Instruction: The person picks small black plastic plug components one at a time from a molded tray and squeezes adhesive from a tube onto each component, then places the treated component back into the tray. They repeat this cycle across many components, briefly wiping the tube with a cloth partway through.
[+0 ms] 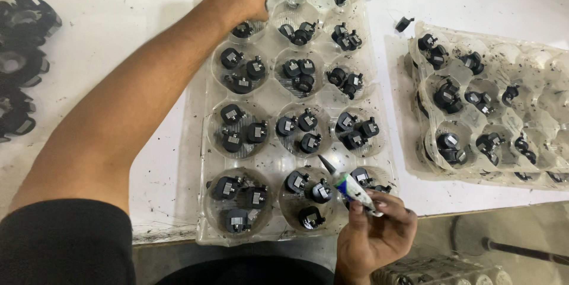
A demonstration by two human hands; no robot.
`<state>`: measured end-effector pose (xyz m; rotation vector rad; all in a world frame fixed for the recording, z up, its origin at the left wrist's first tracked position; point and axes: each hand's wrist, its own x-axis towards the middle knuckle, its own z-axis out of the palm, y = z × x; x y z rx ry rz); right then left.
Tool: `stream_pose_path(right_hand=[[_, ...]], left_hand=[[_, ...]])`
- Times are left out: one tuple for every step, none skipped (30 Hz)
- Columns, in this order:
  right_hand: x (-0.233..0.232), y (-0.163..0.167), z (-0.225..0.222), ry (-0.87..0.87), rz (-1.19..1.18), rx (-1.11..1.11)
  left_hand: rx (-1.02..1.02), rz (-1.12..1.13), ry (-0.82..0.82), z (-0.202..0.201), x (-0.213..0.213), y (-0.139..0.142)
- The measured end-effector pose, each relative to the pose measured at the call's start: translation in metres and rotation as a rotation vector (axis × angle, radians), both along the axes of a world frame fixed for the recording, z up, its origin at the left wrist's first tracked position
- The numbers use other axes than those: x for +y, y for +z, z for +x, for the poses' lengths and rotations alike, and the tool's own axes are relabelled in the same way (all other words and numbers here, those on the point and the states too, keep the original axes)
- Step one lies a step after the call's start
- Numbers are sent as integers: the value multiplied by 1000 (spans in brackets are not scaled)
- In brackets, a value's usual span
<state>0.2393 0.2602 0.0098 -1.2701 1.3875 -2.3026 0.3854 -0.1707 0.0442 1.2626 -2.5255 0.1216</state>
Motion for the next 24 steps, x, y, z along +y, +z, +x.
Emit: stream_pose_path(right_hand=[[-1,0,-3,52,-11,-59],[-1,0,-5,100,-21,-119],[-2,1,-8,146,-31,-178],[-2,2,-11,175,-5,-236],[-2,4,-13,206,21,-294],[-3,5,-15,240,46,-351],[-3,6,-16,271,64,-392],[-4,6,-17,302,81,-434],[-5,7,-17,335,99,-475],[-5,7,-16,339,98,-474],[-6,7,-15,342,100,-473],[-6,6,-13,348,105,-471],[-6,6,-10,340,92,-397],[-7,6,-7,332,80,-325],[-7,6,-4,325,70,-252],[-8,6,0,295,47,-211],[-8,6,4,262,22,-170],[-8,6,8,230,-2,-128],[-7,7,12,212,-26,-76],[-7,8,16,193,-50,-25],[-5,10,20,173,-74,27],[-4,12,24,138,-73,102],[-1,14,28,103,-74,177],[1,17,31,72,-62,237]], left_hand=[[98,-85,-49,8,8,4],[239,-91,-82,15,18,9],[381,-95,-117,23,30,14],[522,-98,-153,30,44,19],[744,121,-209,37,58,23],[963,344,-262,43,74,27],[1088,430,-293,48,92,30],[1212,517,-324,53,109,33],[1319,679,-235,59,129,34],[1419,843,-145,65,152,34],[1489,951,-136,71,173,34],[1561,1060,-123,78,193,34],[1577,1045,-123,82,212,34],[1592,1030,-121,85,230,33],[1608,1017,-116,88,246,31],[1608,1024,-105,90,259,30],[1607,1030,-96,92,270,29],[1607,1038,-87,94,280,28],[1619,1051,-89,94,289,26],[1630,1066,-93,94,297,23],[1640,1081,-96,94,303,21],[1644,1101,-115,94,309,18],[1645,1122,-136,95,313,16],[1646,1145,-158,95,317,13]])
